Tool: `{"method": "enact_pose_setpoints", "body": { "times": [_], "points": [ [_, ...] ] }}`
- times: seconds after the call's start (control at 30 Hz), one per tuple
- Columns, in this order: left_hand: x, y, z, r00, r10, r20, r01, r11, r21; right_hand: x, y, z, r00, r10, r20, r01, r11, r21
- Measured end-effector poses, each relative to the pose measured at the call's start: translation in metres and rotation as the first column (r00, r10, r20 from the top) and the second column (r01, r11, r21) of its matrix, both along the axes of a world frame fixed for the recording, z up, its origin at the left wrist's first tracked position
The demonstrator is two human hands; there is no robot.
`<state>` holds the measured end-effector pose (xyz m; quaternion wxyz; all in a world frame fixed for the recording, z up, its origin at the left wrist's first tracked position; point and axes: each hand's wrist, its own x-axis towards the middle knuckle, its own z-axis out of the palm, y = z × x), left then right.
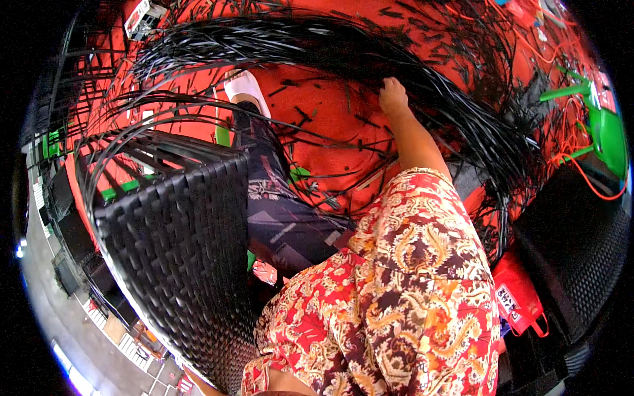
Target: The person weaves a wicker basket, threading black strips through the frame and using shears to cut the ends before tucking them into the weave.
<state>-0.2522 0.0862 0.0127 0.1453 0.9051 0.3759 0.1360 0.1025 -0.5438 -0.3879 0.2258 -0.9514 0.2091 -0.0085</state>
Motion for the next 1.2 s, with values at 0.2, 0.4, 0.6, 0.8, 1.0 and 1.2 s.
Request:
{"method": "enact_pose_setpoints", "body": {
  "times": [0.2, 0.4, 0.6, 0.8, 1.0, 1.2],
  "points": [
    [-0.022, 0.007, 0.010, 0.997, 0.069, -0.030, -0.069, 0.997, 0.018, 0.015, 0.020, 0.064, 0.962, -0.040, -0.271, 0.018, 0.996, -0.083],
    [-0.029, 0.016, 0.015, 0.994, 0.103, -0.040, -0.102, 0.994, 0.027, 0.010, 0.014, 0.068, 0.905, 0.119, -0.408, -0.180, 0.977, -0.115],
    [-0.035, 0.028, 0.014, 0.992, 0.124, -0.021, -0.123, 0.992, 0.024, 0.005, -0.007, 0.057, 0.963, 0.264, -0.052, -0.267, 0.963, -0.043],
    [-0.040, 0.048, 0.011, 0.990, 0.137, 0.028, -0.138, 0.990, 0.014, 0.028, -0.009, 0.109, 0.944, 0.243, -0.224, -0.100, 0.856, 0.508],
    [-0.050, 0.081, 0.005, 0.985, 0.157, 0.066, -0.157, 0.988, 0.001, 0.049, -0.011, 0.136, 0.979, 0.145, -0.143, 0.006, 0.681, 0.733],
    [-0.061, 0.121, -0.014, 0.978, 0.184, 0.096, -0.182, 0.983, -0.025, 0.060, -0.020, 0.171, 0.975, 0.066, -0.212, 0.105, 0.705, 0.701]
  ]
}}
